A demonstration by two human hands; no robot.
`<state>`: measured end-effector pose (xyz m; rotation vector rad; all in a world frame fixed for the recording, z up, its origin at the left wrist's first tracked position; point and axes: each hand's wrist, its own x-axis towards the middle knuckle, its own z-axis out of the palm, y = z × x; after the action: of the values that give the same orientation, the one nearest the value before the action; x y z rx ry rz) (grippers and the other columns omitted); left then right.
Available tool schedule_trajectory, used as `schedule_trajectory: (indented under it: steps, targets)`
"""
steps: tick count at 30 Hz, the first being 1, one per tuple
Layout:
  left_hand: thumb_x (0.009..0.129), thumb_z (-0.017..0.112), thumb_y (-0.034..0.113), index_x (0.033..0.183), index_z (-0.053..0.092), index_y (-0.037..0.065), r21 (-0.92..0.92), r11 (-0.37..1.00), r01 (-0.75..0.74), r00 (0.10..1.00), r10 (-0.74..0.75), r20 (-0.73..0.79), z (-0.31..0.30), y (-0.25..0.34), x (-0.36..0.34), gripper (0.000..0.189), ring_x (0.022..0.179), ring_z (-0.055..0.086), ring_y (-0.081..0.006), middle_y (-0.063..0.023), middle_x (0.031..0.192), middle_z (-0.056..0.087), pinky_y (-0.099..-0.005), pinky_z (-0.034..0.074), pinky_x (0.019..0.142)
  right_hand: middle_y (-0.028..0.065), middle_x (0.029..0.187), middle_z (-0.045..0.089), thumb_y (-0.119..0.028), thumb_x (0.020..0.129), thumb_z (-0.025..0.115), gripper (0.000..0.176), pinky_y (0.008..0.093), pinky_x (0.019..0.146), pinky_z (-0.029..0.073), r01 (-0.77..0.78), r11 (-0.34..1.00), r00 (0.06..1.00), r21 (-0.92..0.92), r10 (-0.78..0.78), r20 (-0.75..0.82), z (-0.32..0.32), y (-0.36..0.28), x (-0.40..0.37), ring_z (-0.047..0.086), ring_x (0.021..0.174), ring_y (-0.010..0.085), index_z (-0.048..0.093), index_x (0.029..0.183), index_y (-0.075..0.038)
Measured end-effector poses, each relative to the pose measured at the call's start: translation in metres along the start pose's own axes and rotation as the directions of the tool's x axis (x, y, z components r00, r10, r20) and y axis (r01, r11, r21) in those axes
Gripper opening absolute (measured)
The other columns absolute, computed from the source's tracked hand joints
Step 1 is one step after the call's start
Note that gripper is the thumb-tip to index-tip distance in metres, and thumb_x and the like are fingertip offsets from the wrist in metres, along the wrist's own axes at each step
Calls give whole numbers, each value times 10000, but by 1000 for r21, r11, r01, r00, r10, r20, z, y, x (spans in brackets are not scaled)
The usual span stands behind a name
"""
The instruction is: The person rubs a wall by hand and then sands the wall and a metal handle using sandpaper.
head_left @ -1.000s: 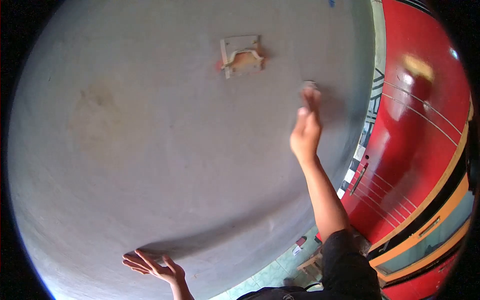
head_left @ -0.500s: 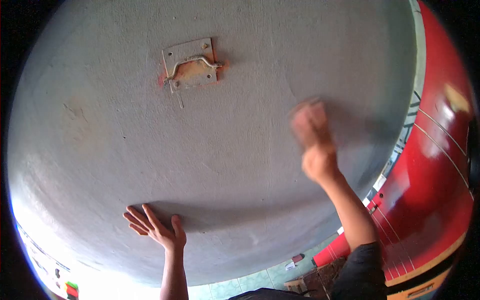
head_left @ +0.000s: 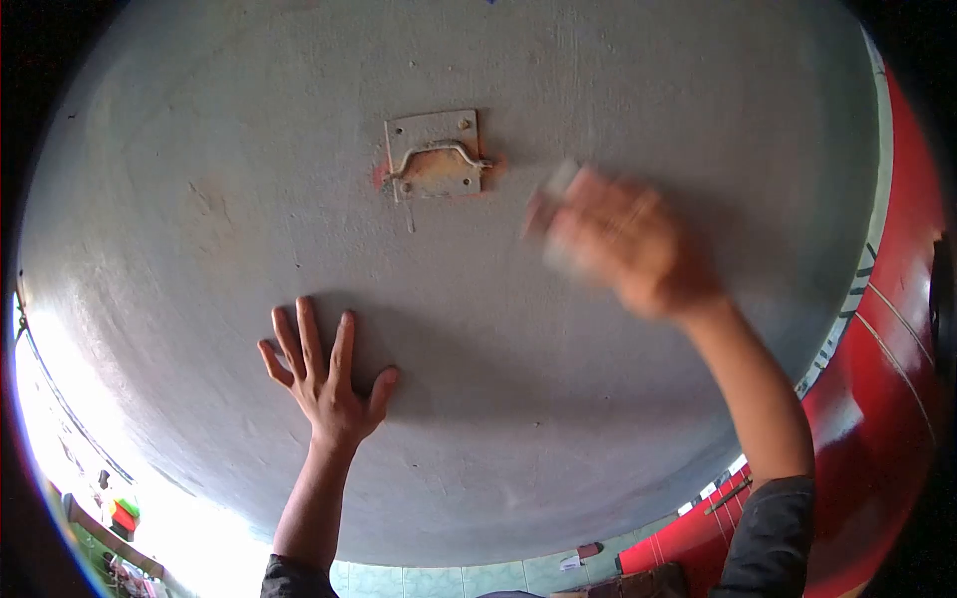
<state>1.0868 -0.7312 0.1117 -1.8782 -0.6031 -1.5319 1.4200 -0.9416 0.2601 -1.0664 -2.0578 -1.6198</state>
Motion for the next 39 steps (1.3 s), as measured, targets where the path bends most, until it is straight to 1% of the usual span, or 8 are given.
schedule_trajectory:
  steps: [5,8,14,18,23,27,30,39]
  targets:
    - [934,499,690,1537,445,221,88,996,-17,998,12,62,-19,1,45,765,1568,120,-380,-177,1670,239,-601,-29,1236,66,1476,573,2,959,552,435,453,1151,438,-262,943,952,-204,217,-217,-15,31,36,498,1403,296,613,1378,-98]
    - [944,493,677,1553,421,205,110,993,-46,998,41,52,-20,-1,57,773,1567,124,-379,-180,1669,240,-602,-10,1239,103,1467,571,69,938,515,473,435,1161,431,182,979,972,92,-194,135,-10,-6,30,496,1401,312,598,1386,-59]
    - [875,615,642,1530,464,241,67,998,-14,999,10,49,-21,0,59,782,1566,141,-376,-159,1671,256,-611,-13,1235,113,1470,568,67,941,530,474,444,1130,470,-362,924,893,-123,306,-330,-21,62,40,507,1392,310,590,1392,-67]
    - [854,665,612,1518,482,255,52,999,6,999,-8,40,-22,3,60,776,1567,143,-373,-152,1672,260,-608,-12,1236,92,1483,559,6,983,541,427,467,1156,436,173,978,973,114,-188,131,-16,17,36,458,1433,300,593,1399,-77]
    - [867,657,581,1513,488,251,31,999,11,999,-12,33,-21,4,62,745,1567,144,-374,-151,1673,258,-606,-9,1238,38,1484,564,-66,1002,567,406,450,1119,488,-398,895,869,-199,300,-393,-28,80,60,512,1393,264,598,1401,-132]
    - [868,661,570,1514,486,250,48,999,11,999,-13,47,-27,4,63,741,1568,143,-370,-150,1673,258,-607,-11,1239,80,1440,598,-13,989,547,434,447,1126,476,176,984,982,-22,-175,67,-20,32,58,488,1403,322,586,1410,-112]
    - [867,665,563,1516,483,249,49,999,7,999,-9,39,-26,3,61,743,1568,145,-368,-147,1674,259,-607,-11,1239,66,1427,612,-45,961,608,390,467,1091,510,-259,955,950,-147,223,-220,-38,82,71,568,1323,350,612,1347,-101]
    - [950,529,627,1529,459,202,103,995,-18,999,13,52,-28,5,62,721,1564,143,-381,-173,1666,257,-604,22,1240,237,1343,614,-85,992,585,385,504,941,567,-227,932,947,-283,143,-289,-38,78,66,644,1176,411,586,1375,-124]
